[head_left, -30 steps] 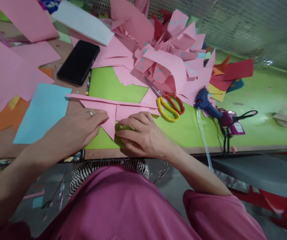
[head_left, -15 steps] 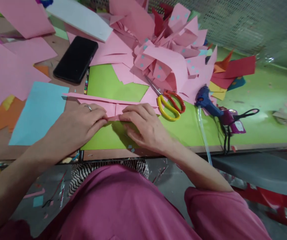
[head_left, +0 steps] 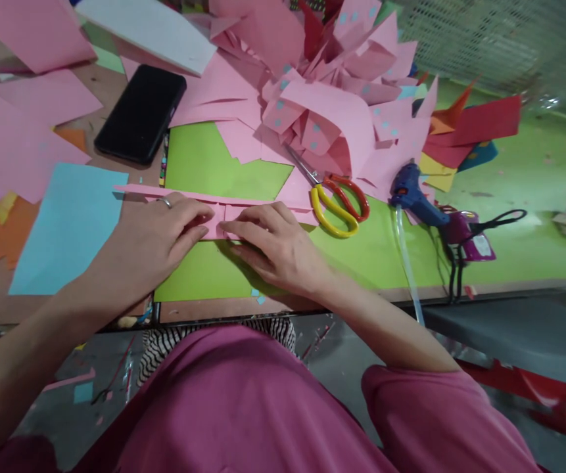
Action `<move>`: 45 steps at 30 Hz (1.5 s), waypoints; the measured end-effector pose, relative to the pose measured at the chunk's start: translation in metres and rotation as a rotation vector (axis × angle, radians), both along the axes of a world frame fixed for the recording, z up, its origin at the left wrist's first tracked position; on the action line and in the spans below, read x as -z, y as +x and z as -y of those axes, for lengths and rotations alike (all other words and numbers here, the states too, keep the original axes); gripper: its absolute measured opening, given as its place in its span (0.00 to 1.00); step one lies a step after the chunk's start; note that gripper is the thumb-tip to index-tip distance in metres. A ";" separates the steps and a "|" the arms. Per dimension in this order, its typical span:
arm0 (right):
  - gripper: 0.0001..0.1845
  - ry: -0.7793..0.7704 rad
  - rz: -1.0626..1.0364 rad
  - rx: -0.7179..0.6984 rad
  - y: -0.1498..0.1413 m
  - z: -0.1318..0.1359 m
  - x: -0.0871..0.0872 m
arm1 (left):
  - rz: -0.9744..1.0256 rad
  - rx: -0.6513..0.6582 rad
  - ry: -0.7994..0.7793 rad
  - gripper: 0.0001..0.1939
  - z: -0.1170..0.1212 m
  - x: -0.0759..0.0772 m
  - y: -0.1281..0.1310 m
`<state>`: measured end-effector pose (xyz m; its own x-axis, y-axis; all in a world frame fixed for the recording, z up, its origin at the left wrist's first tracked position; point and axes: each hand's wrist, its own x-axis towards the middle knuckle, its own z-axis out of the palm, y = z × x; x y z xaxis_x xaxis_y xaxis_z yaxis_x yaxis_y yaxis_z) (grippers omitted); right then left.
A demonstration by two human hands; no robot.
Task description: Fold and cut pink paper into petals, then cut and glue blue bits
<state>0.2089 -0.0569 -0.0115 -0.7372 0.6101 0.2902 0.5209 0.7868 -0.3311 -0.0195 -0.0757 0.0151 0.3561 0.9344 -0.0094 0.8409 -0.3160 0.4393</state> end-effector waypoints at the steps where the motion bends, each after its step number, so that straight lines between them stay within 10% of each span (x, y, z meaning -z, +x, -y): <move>1: 0.17 0.005 0.013 -0.004 0.000 0.000 0.000 | -0.011 0.022 0.037 0.17 0.000 0.002 0.000; 25: 0.17 0.003 0.051 0.078 0.006 0.005 0.000 | -0.153 0.133 0.396 0.17 0.003 0.023 -0.005; 45: 0.16 0.100 0.189 0.084 0.005 0.005 -0.001 | -0.210 0.115 0.326 0.18 0.010 0.019 0.000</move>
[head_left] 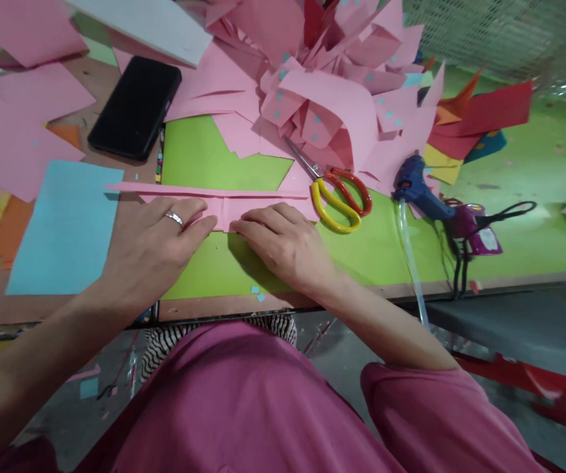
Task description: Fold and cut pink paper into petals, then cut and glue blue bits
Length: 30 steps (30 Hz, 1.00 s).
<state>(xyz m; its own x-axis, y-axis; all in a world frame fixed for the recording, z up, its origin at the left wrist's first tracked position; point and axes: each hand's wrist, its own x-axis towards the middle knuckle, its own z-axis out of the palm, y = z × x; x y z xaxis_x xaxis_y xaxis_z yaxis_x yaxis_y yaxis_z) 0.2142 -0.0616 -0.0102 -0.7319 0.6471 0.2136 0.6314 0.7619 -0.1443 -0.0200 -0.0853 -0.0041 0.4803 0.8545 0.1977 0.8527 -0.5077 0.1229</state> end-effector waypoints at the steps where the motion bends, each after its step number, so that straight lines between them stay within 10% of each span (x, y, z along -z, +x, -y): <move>1: 0.15 0.008 0.000 -0.004 0.000 0.000 0.000 | 0.025 0.014 -0.018 0.19 0.000 0.000 0.000; 30: 0.16 0.083 0.051 0.011 -0.003 0.003 0.001 | -0.043 0.197 0.115 0.24 0.014 0.014 -0.005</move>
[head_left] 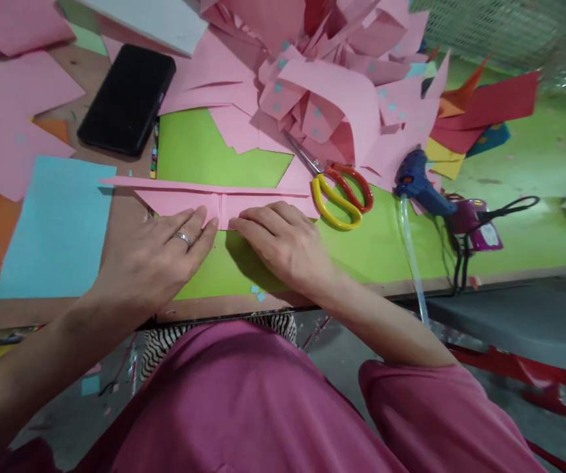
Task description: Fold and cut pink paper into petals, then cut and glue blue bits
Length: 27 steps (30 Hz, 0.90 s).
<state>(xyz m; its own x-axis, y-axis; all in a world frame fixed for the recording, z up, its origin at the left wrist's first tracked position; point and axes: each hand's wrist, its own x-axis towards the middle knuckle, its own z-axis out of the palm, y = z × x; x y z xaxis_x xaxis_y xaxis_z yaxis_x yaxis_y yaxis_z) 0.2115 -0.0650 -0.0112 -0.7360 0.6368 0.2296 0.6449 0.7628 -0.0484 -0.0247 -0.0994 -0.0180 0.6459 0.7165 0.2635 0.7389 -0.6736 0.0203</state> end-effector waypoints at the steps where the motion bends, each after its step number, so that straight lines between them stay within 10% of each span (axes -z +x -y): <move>1: 0.17 -0.008 0.003 0.002 0.000 0.000 0.000 | 0.017 -0.008 -0.016 0.25 0.000 0.001 0.000; 27: 0.15 -0.060 -0.169 -0.099 -0.005 0.001 0.002 | -0.015 0.048 0.074 0.25 -0.003 0.006 -0.003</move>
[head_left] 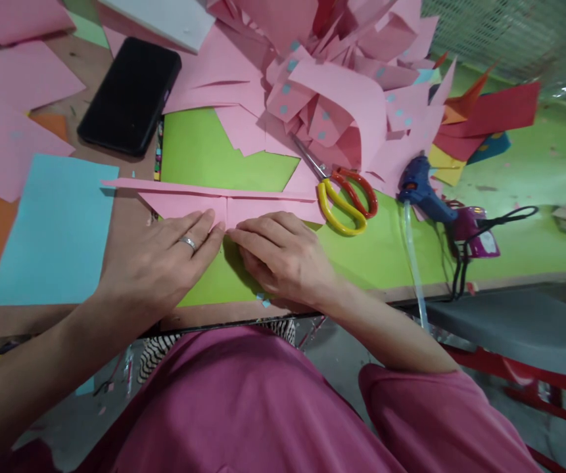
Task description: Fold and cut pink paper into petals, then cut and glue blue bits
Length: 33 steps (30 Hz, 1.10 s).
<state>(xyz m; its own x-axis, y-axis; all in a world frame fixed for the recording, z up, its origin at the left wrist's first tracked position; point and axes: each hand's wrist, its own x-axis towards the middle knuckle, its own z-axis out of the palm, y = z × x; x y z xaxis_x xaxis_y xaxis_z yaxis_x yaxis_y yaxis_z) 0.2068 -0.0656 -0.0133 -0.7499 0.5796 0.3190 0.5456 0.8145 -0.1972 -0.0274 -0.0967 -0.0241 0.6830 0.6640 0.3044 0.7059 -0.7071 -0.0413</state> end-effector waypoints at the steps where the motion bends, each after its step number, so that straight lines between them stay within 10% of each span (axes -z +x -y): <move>1: 0.15 0.001 -0.008 0.000 0.000 0.000 0.000 | 0.013 -0.007 -0.006 0.25 0.000 0.001 0.000; 24: 0.16 0.079 0.161 0.013 -0.004 0.003 -0.002 | 0.070 0.027 -0.045 0.23 -0.002 -0.011 -0.004; 33: 0.15 0.085 0.210 0.015 -0.006 0.004 -0.009 | 0.033 -0.189 -0.188 0.21 0.009 -0.017 -0.024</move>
